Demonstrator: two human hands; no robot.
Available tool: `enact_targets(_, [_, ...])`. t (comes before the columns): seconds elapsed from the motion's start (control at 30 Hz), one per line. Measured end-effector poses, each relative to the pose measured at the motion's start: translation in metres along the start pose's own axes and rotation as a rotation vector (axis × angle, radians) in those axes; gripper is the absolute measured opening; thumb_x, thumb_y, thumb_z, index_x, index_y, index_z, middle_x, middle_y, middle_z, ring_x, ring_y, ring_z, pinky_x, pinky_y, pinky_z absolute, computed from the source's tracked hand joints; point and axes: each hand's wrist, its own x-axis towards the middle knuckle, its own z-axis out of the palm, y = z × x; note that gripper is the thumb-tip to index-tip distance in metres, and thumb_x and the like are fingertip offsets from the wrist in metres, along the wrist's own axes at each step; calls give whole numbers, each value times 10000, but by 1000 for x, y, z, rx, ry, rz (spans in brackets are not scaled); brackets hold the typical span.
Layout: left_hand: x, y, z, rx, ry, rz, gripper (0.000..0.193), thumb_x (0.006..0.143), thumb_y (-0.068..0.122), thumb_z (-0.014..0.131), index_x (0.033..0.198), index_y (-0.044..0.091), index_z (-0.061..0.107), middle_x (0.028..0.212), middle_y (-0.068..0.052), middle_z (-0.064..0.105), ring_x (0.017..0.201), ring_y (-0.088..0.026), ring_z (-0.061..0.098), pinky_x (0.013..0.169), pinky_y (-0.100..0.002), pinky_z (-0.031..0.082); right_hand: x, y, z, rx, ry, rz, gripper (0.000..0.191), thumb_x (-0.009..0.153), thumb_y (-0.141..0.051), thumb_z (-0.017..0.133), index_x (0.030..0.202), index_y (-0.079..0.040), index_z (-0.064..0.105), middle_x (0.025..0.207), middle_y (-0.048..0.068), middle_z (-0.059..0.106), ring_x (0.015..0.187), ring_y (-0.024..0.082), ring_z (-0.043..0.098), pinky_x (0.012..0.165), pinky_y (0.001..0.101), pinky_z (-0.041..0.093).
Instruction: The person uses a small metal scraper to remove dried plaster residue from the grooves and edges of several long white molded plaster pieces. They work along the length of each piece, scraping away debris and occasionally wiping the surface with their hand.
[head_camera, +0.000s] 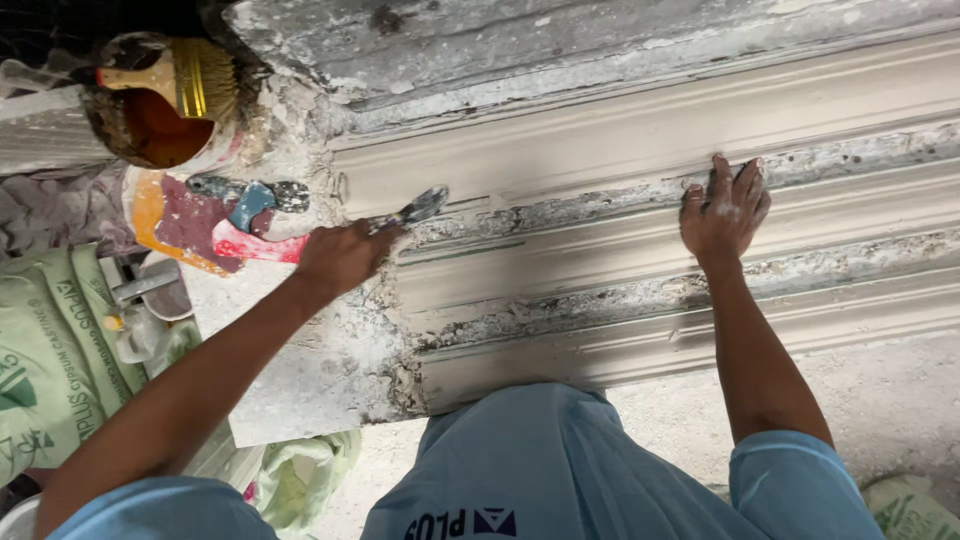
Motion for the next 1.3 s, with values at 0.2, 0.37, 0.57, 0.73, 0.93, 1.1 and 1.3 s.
enact_targets(0.2, [30,35,10,-9,-2,-27,380,1070,188,508,1437,238,588,911,-177,704,585,-251,703,399,-394,543,-1,4,5,11,15,-11,564,1070,-350,559,1601,-188,461,1622,397,288,1504,522,280,1202,649,150])
enact_targets(0.37, [6,12,-12,29,129,44,295,1003,264,556,1259,299,698,928,-188,726,630,-305,719,489,-457,577,-1,6,6,5,32,-28,561,1073,-370,537,1600,-192,465,1631,390,280,1513,515,285,1212,643,153])
enact_targets(0.57, [59,62,1,-55,75,-5,375,1027,175,569,1385,238,661,924,-194,732,695,-322,732,555,-450,587,1,5,2,-2,17,4,563,1085,-407,500,1610,-210,447,1652,372,253,1528,512,256,1229,632,132])
enact_targets(0.73, [36,41,-3,-21,35,19,415,948,149,600,1358,181,656,929,-229,715,554,-314,714,359,-449,553,2,4,2,-3,-23,42,568,1073,-413,489,1607,-227,431,1654,374,232,1519,505,250,1221,633,123])
enact_targets(0.93, [66,79,-1,-90,65,11,370,1010,192,589,1375,201,652,813,-163,720,631,-309,700,466,-451,551,1,7,1,10,-14,19,578,1070,-418,497,1610,-226,423,1650,382,220,1529,511,229,1223,623,112])
enact_targets(1.1, [67,78,-3,-49,86,35,348,1042,166,550,1370,217,654,901,-226,705,522,-270,686,372,-424,542,2,6,0,-10,-23,39,591,1057,-421,500,1608,-224,415,1652,363,234,1520,510,245,1221,637,118])
enact_targets(1.3, [77,72,-5,-142,-38,12,358,1057,217,517,1404,173,589,886,-199,699,555,-308,680,402,-473,565,0,2,-1,-9,-27,35,582,1069,-421,492,1610,-226,409,1657,361,227,1532,499,248,1227,629,125])
